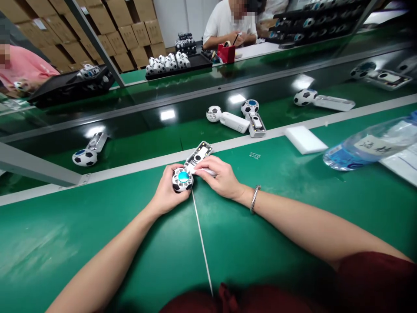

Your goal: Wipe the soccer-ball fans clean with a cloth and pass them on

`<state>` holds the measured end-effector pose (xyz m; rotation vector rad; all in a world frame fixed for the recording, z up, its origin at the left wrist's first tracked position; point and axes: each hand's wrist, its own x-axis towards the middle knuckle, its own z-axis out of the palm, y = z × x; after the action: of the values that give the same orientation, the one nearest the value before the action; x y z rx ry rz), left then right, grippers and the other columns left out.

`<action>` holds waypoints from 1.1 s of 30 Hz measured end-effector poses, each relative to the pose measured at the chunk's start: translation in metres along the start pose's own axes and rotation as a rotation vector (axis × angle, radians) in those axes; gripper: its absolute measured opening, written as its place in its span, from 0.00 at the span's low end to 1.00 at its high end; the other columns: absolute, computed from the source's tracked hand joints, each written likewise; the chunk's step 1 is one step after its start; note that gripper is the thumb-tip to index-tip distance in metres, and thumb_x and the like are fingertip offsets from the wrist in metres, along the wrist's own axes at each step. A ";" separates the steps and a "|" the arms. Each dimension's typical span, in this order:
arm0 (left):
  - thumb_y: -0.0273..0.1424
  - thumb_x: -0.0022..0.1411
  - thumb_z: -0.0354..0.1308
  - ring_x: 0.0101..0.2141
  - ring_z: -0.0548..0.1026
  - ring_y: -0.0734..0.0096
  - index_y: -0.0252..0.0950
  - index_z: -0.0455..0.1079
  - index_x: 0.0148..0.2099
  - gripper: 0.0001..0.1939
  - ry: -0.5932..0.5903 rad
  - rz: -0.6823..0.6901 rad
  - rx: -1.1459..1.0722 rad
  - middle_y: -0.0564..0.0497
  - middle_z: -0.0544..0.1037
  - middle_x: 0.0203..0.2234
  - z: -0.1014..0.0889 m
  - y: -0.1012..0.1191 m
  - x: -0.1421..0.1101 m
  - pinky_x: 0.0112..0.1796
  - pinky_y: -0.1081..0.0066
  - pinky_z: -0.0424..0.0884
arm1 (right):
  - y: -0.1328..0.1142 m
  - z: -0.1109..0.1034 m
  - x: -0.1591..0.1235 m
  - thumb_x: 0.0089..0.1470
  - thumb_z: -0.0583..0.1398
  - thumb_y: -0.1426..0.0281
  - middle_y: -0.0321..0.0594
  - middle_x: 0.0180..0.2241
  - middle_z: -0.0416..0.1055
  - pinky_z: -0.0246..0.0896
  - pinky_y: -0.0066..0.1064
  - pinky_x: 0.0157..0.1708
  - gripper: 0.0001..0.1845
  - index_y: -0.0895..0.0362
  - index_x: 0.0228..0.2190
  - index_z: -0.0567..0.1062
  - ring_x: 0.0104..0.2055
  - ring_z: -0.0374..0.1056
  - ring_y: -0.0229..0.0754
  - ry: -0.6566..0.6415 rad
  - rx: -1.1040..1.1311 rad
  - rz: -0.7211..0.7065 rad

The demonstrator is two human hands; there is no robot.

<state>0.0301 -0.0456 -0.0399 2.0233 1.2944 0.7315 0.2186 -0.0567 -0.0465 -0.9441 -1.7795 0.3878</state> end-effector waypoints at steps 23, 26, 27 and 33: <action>0.25 0.41 0.58 0.42 0.69 0.64 0.37 0.56 0.49 0.29 -0.036 0.101 -0.003 0.48 0.66 0.43 0.004 0.002 0.003 0.42 0.66 0.67 | -0.010 0.009 0.004 0.55 0.56 0.71 0.37 0.33 0.73 0.55 0.34 0.42 0.05 0.57 0.31 0.73 0.38 0.68 0.38 -0.112 -0.123 -0.008; 0.25 0.42 0.58 0.42 0.69 0.65 0.38 0.56 0.49 0.29 -0.064 0.083 -0.011 0.48 0.66 0.44 0.003 0.002 0.003 0.41 0.66 0.67 | -0.009 0.003 0.005 0.54 0.58 0.71 0.37 0.32 0.73 0.59 0.32 0.41 0.04 0.57 0.31 0.73 0.37 0.68 0.37 -0.028 0.002 0.071; 0.25 0.42 0.58 0.41 0.69 0.65 0.38 0.56 0.49 0.29 -0.072 0.079 -0.016 0.48 0.67 0.44 0.003 0.002 0.002 0.41 0.66 0.67 | -0.009 0.001 0.004 0.53 0.58 0.71 0.38 0.32 0.73 0.60 0.31 0.41 0.04 0.57 0.30 0.73 0.37 0.68 0.37 -0.008 0.030 0.071; 0.29 0.43 0.59 0.42 0.69 0.64 0.38 0.56 0.49 0.29 -0.069 0.057 0.085 0.48 0.67 0.44 -0.004 0.001 0.005 0.42 0.65 0.67 | -0.006 -0.004 0.003 0.53 0.58 0.71 0.38 0.32 0.72 0.62 0.32 0.41 0.04 0.56 0.31 0.73 0.37 0.68 0.37 0.033 0.055 0.068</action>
<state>0.0294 -0.0405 -0.0361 2.1421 1.2518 0.6366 0.2194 -0.0591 -0.0391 -0.9681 -1.7014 0.4595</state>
